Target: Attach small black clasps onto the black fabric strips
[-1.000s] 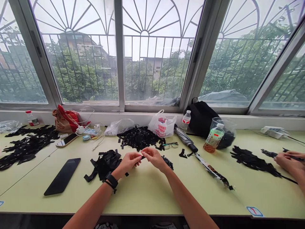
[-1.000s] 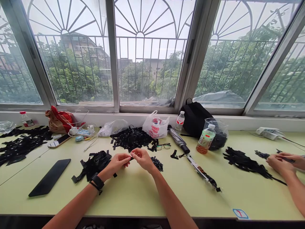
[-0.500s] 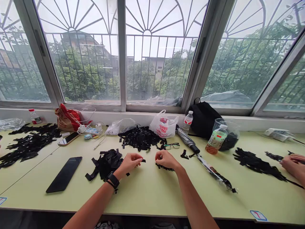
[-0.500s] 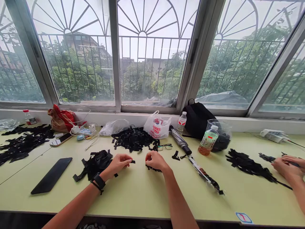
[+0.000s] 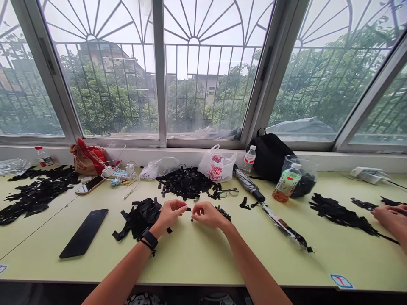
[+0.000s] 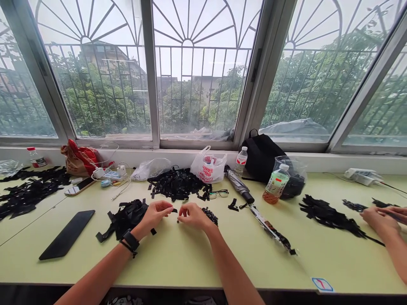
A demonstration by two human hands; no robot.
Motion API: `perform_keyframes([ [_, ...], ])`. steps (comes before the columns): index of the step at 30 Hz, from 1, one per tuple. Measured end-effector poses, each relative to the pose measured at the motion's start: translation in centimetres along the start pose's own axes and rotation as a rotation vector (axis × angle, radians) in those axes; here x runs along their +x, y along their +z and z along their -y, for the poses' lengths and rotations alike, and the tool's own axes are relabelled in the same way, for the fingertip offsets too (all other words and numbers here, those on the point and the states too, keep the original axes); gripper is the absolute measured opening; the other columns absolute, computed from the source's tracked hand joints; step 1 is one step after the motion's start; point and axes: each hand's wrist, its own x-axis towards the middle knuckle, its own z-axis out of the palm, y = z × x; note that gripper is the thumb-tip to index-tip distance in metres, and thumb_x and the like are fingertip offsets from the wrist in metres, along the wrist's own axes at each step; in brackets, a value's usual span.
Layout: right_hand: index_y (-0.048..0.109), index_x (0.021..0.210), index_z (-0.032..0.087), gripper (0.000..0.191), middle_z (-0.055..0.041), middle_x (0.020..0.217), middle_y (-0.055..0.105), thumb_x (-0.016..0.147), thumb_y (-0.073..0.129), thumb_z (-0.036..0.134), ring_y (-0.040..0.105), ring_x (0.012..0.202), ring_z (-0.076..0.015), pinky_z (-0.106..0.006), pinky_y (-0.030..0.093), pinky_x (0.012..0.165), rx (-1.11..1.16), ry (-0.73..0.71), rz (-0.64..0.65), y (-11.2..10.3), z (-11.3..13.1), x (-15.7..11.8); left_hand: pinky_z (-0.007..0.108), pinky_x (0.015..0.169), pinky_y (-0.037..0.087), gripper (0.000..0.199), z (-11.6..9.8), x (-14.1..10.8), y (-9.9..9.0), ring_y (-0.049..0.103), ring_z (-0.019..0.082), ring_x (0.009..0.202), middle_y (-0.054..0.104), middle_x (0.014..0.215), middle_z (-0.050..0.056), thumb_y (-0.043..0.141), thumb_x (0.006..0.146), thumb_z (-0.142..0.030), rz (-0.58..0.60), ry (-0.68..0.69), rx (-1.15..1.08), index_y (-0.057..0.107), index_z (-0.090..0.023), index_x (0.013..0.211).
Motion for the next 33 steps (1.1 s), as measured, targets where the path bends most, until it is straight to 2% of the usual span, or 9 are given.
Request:
perform_keyframes([
  [6,0.073,0.085,0.019,0.026,-0.0012,0.07,0.064,0.092,0.057,0.038,0.05,0.062,-0.0144,-0.026,0.036,0.057,0.053,-0.021,-0.147,-0.2,1.1,0.4,0.028,0.066,0.054,0.032,0.2,0.1,0.0,0.068,0.017,0.071,0.076,0.081,0.008,0.084,0.074,-0.042,0.026,0.004,-0.059,0.077,-0.015,0.088],
  [9,0.073,0.09,0.018,0.035,-0.0036,0.081,0.068,0.096,0.052,0.045,0.054,0.069,-0.0155,-0.025,0.039,0.061,0.072,-0.031,-0.093,0.0,1.5,0.4,0.029,0.069,0.055,0.031,0.1,0.0,0.0,0.069,0.019,0.075,0.076,0.084,0.009,0.082,0.077,-0.042,0.082,0.01,-0.064,0.077,-0.014,0.091],
  [12,0.071,0.085,0.017,0.038,-0.0022,0.078,0.066,0.095,0.054,0.049,0.052,0.067,-0.0142,-0.024,0.039,0.06,0.077,0.01,-0.022,0.7,1.5,0.5,0.029,0.069,0.054,0.03,0.1,0.0,-0.1,0.069,0.019,0.076,0.076,0.083,0.009,0.082,0.078,-0.04,0.104,0.017,-0.052,0.077,-0.014,0.093],
  [17,0.064,0.075,0.016,0.036,0.001,0.066,0.057,0.092,0.059,0.048,0.047,0.062,-0.0124,-0.024,0.033,0.056,0.104,0.102,0.014,1.3,1.2,0.5,0.027,0.063,0.052,0.03,0.3,0.2,-0.7,0.067,0.018,0.069,0.076,0.081,0.008,0.083,0.074,-0.038,0.062,0.035,0.031,0.077,-0.014,0.091],
  [24,0.065,0.068,0.014,0.028,0.0001,0.064,0.061,0.083,0.068,0.038,0.05,0.059,-0.0113,-0.023,0.032,0.055,0.088,0.175,0.033,1.4,0.9,0.2,0.022,0.052,0.042,0.024,0.4,0.0,-1.0,0.062,0.014,0.057,0.073,0.065,0.004,0.081,0.07,-0.027,0.091,-0.019,0.178,0.074,-0.014,0.088],
  [28,0.065,0.065,0.014,0.022,0.0009,0.06,0.061,0.078,0.07,0.032,0.05,0.057,-0.0107,-0.022,0.031,0.053,0.071,0.205,0.056,1.6,0.2,0.3,0.022,0.054,0.044,0.024,0.4,-0.3,-0.7,0.065,0.015,0.059,0.076,0.071,0.006,0.079,0.069,-0.023,0.158,-0.029,0.198,0.073,-0.013,0.09],
  [33,0.066,0.065,0.014,0.018,0.0008,0.061,0.062,0.076,0.069,0.028,0.05,0.057,-0.0104,-0.021,0.03,0.052,0.059,0.196,0.061,1.8,0.1,0.3,0.024,0.06,0.048,0.022,0.4,-0.4,-0.6,0.068,0.018,0.066,0.077,0.072,0.007,0.077,0.068,-0.02,0.167,0.0,0.235,0.073,-0.014,0.088],
])
